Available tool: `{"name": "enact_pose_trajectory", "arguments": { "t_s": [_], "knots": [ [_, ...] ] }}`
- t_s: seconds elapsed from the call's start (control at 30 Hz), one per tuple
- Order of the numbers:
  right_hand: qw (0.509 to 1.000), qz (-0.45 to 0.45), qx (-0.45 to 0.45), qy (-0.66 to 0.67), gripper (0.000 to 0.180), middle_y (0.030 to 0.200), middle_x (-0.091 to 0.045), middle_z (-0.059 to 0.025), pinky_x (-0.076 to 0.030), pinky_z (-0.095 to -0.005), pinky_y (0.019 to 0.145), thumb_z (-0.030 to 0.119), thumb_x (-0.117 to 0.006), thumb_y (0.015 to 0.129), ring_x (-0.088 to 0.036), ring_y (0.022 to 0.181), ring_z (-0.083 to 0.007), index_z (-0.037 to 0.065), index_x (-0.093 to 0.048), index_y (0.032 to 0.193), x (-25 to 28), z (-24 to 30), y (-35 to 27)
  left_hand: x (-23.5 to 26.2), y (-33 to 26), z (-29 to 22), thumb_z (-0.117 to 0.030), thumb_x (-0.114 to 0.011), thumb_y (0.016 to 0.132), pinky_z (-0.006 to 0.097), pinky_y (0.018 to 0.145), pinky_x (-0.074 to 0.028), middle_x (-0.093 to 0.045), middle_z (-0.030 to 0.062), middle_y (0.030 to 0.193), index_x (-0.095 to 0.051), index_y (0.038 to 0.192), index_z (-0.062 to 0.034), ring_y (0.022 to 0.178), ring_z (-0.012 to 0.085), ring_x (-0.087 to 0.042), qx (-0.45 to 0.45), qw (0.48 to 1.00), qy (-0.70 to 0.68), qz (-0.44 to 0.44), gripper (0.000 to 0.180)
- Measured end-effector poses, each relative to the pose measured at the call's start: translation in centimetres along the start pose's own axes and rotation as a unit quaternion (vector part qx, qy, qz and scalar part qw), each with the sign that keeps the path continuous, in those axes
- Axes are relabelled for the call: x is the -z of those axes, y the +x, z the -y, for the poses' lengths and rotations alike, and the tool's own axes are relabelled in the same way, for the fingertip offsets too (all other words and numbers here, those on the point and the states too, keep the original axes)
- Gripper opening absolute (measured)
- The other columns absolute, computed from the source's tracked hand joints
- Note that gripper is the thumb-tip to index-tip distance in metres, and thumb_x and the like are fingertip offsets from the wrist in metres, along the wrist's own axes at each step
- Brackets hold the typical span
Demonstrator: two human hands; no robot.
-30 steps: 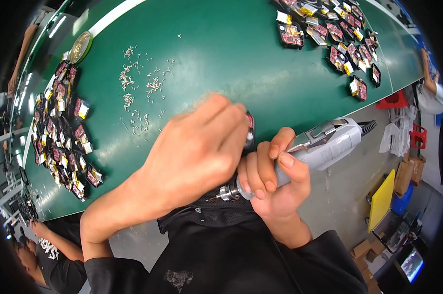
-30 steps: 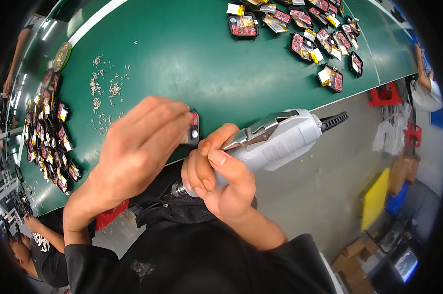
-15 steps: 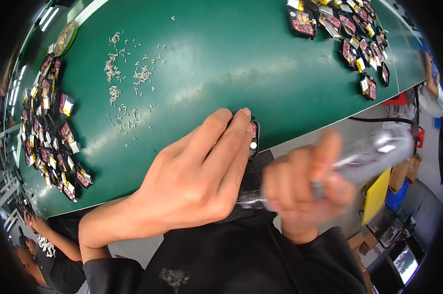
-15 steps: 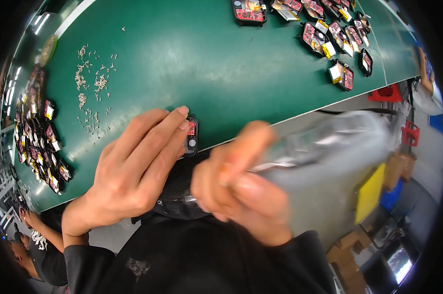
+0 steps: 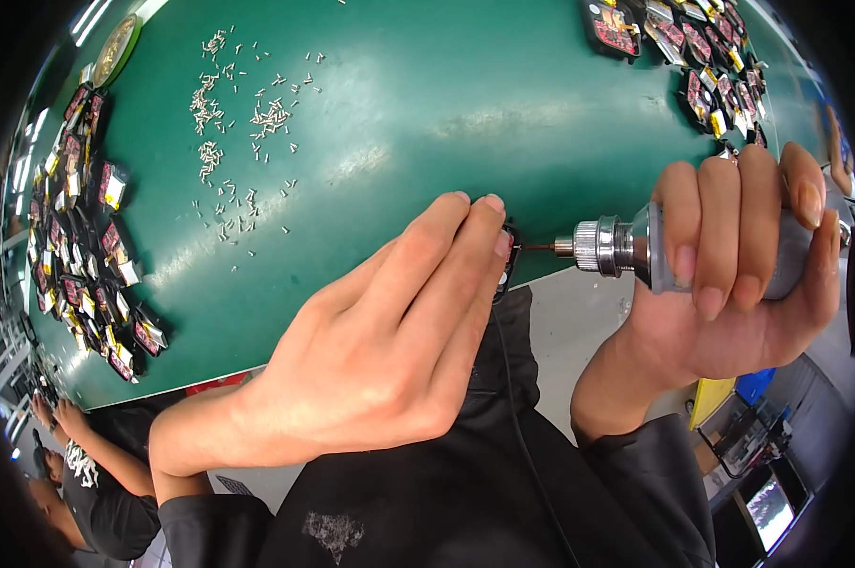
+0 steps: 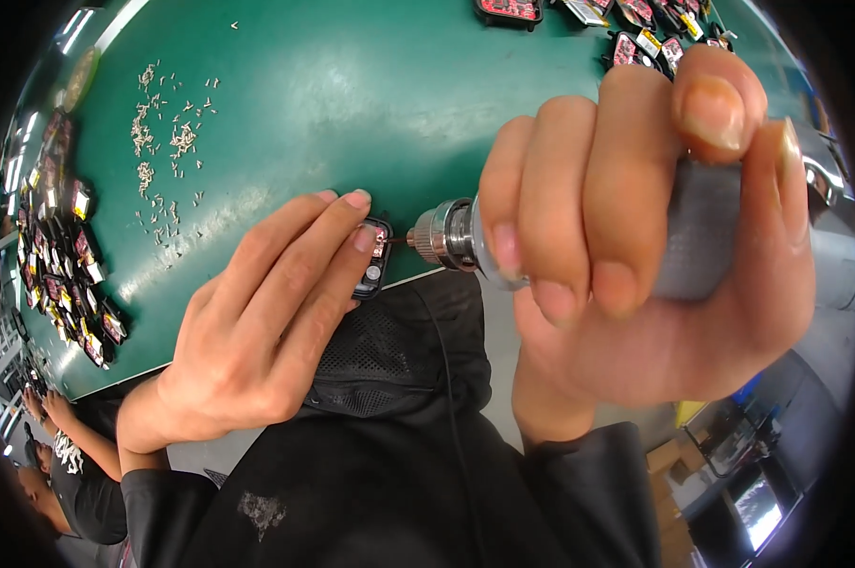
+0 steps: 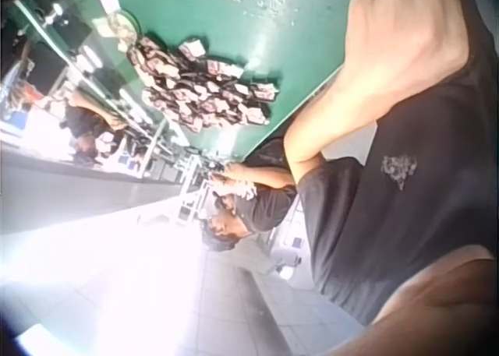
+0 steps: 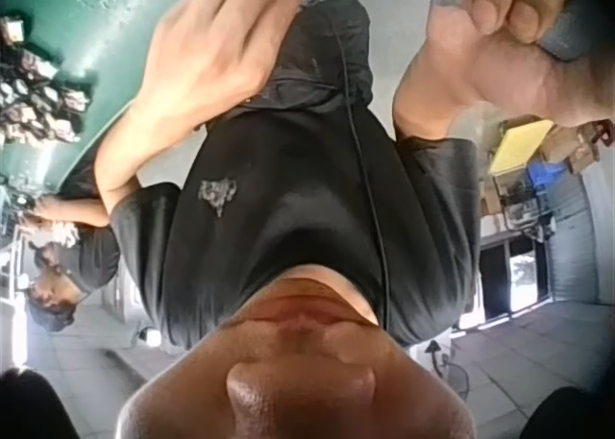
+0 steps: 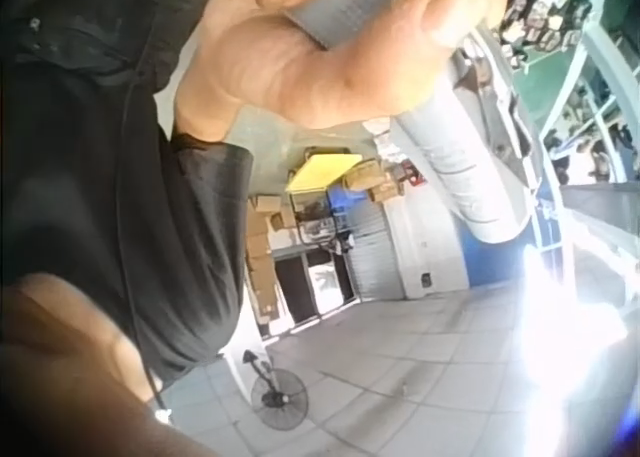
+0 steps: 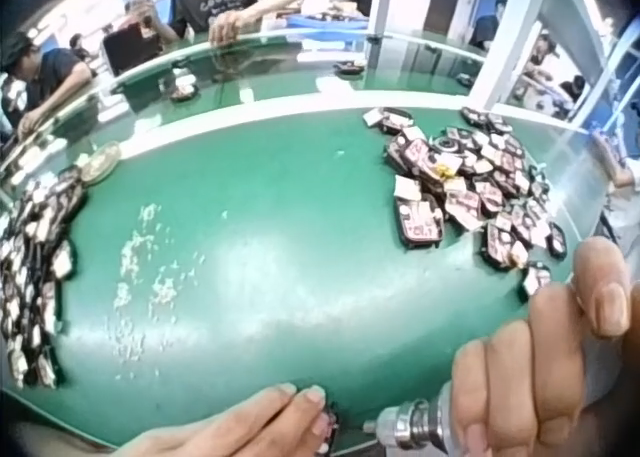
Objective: Assembling small electronic components using an electric screwdriver at a production line.
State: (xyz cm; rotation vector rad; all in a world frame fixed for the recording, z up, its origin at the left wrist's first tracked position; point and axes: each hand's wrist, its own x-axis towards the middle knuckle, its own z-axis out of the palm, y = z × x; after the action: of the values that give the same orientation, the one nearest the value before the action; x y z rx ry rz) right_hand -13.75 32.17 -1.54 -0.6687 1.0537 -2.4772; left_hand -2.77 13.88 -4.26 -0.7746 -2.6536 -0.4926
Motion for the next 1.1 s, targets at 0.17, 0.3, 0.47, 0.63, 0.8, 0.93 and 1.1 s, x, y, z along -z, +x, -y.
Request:
{"name": "enact_pose_trajectory", "arguments": {
  "t_s": [0.17, 0.3, 0.47, 0.63, 0.8, 0.93, 1.1],
  "knots": [
    [1.0, -0.009, -0.01, 0.01, 0.017, 0.055, -0.04, 0.0009, -0.035, -0.0276, 0.054, 0.021, -0.046, 0.091, -0.04, 0.044, -0.0105, 0.004, -0.048, 0.095, 0.1, -0.7, 0.1, 0.0, 0.0, 0.0, 0.005, -0.069, 0.059, 0.036, 0.065, -0.056, -0.061, 0.0237, 0.101, -0.062, 0.094, 0.0146, 0.088, 0.0333, -0.061, 0.023, 0.999, -0.037, -0.006, 0.036],
    [0.999, 0.011, -0.007, -0.046, 0.015, 0.055, -0.04, 0.0011, -0.035, -0.0272, 0.054, 0.021, -0.044, 0.091, -0.039, 0.044, -0.0103, 0.006, -0.047, 0.092, -0.5, -0.7, 0.5, 0.1, 0.1, 0.0, 0.004, -0.069, 0.059, 0.036, 0.065, -0.056, -0.061, 0.0239, 0.102, -0.062, 0.094, 0.015, 0.088, 0.0339, -0.061, 0.034, 0.997, -0.062, 0.004, 0.038],
    [0.992, 0.101, -0.062, -0.041, 0.017, 0.055, -0.041, 0.0015, -0.039, -0.0277, 0.055, 0.024, -0.037, 0.095, -0.039, 0.044, -0.0097, 0.01, -0.043, 0.088, -0.3, -0.7, 1.1, -0.4, -0.3, 0.3, 0.005, -0.068, 0.059, 0.037, 0.064, -0.056, -0.06, 0.0241, 0.104, -0.059, 0.099, 0.0157, 0.091, 0.0351, -0.06, 0.022, 0.997, -0.079, -0.011, 0.043],
    [0.985, 0.153, -0.072, -0.032, 0.019, 0.053, -0.041, 0.0028, -0.038, -0.0265, 0.051, 0.025, -0.037, 0.097, -0.038, 0.043, -0.0088, 0.011, -0.044, 0.088, -1.5, -1.2, 2.4, -0.5, 0.0, 0.5, 0.005, -0.067, 0.058, 0.038, 0.066, -0.055, -0.059, 0.0228, 0.105, -0.058, 0.101, 0.0152, 0.093, 0.0348, -0.059, 0.002, 0.997, -0.068, -0.022, 0.045],
    [0.975, 0.189, -0.067, -0.096, 0.019, 0.051, -0.04, 0.0032, -0.036, -0.0243, 0.048, 0.024, -0.039, 0.096, -0.034, 0.039, -0.0075, 0.009, -0.043, 0.084, -1.9, -1.3, 2.7, 0.2, -0.3, 0.8, 0.004, -0.067, 0.058, 0.038, 0.068, -0.054, -0.057, 0.0204, 0.107, -0.058, 0.101, 0.0145, 0.096, 0.0334, -0.057, -0.007, 0.999, -0.041, -0.026, 0.045],
    [0.978, 0.2, -0.059, 0.029, 0.022, 0.047, -0.047, 0.002, -0.035, -0.0241, 0.036, 0.016, -0.062, 0.082, -0.04, 0.033, -0.0089, 0.007, -0.045, 0.072, -2.2, -2.5, 2.6, 1.8, -0.6, 0.6, 0.0, -0.065, 0.063, 0.035, 0.07, -0.055, -0.056, 0.019, 0.107, -0.059, 0.101, 0.0131, 0.099, 0.032, -0.056, 0.008, 0.998, -0.064, 0.02, 0.04],
    [0.96, 0.225, 0.001, 0.166, 0.011, 0.044, -0.05, 0.001, -0.043, -0.023, 0.037, 0.009, -0.064, 0.081, -0.046, 0.033, -0.0096, 0.008, -0.053, 0.082, -2.4, -2.1, 2.5, 4.1, -2.6, -0.2, -0.003, -0.062, 0.07, 0.033, 0.07, -0.055, -0.055, 0.017, 0.109, -0.059, 0.101, 0.0097, 0.1, 0.0296, -0.055, 0.036, 0.987, -0.153, -0.026, 0.033]
  ]
}}
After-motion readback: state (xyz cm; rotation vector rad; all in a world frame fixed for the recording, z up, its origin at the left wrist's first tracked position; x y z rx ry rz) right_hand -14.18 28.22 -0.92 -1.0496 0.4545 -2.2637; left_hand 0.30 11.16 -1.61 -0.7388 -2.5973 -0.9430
